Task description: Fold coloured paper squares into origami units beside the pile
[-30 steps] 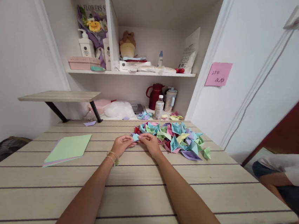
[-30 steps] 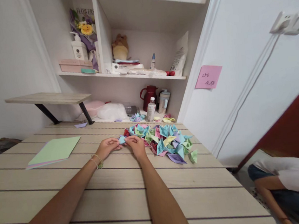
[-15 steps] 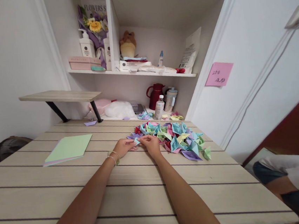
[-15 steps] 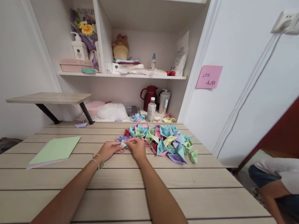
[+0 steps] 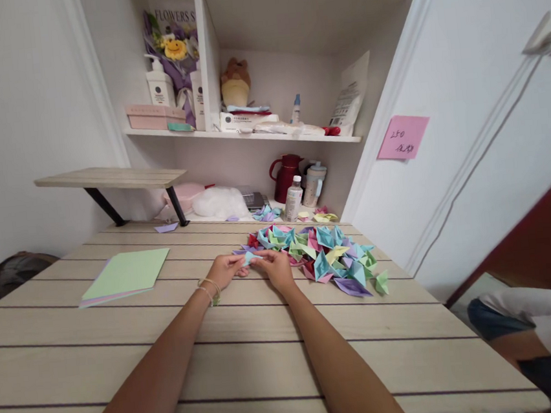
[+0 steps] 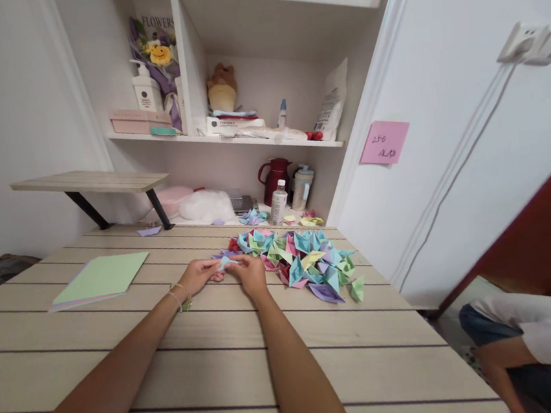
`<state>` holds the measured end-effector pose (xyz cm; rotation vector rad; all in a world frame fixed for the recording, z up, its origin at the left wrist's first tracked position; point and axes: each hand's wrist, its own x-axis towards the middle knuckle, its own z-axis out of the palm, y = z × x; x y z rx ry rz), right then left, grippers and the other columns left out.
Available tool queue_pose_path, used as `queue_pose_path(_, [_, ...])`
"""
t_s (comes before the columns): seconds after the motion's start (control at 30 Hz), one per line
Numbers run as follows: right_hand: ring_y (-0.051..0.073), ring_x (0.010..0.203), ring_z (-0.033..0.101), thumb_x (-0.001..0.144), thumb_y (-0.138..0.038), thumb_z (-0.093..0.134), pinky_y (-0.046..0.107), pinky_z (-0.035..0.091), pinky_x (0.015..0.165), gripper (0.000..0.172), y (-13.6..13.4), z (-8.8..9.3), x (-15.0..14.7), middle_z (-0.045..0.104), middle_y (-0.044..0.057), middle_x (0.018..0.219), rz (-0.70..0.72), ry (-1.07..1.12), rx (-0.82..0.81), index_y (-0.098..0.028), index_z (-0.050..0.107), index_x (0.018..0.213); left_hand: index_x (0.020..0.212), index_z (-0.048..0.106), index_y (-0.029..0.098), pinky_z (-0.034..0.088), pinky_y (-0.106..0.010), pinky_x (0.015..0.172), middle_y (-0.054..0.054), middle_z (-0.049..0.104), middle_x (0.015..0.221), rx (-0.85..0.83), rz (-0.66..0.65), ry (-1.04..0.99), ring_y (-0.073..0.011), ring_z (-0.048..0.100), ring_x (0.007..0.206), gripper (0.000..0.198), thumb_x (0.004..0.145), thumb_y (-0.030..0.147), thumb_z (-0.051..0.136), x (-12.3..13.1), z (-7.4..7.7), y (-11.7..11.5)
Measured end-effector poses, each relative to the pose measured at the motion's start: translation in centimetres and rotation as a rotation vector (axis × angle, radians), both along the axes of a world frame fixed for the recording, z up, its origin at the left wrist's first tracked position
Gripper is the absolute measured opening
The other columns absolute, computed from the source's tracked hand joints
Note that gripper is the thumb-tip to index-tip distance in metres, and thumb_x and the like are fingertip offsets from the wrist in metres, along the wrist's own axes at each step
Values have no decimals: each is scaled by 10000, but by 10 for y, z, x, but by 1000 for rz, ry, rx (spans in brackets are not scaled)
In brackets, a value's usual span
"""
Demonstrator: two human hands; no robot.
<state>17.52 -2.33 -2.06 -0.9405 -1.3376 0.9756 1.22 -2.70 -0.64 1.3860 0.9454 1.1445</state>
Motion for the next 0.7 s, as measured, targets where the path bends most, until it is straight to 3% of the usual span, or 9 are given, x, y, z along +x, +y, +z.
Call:
queue_pose_path(0.5, [185,529,630,479,-338,780,265,473,504,353,-7,8,1,650,14,543,81,132,-100,-142,628,730,874,550,104,532,-266,575,-33,659,620,-52,1,-1,-155,652,558,401,565,253,758,6,-1,-4])
queue_pose_path(0.7, [198,599,648,492,-359,773,318,508,615,354,-6,8,1,680,43,629,158,186,-86,-138,642,735,705,553,102,531,-248,578,-54,663,625,-104,-61,-4,-145,648,572,315,564,292,760,1,3,-3])
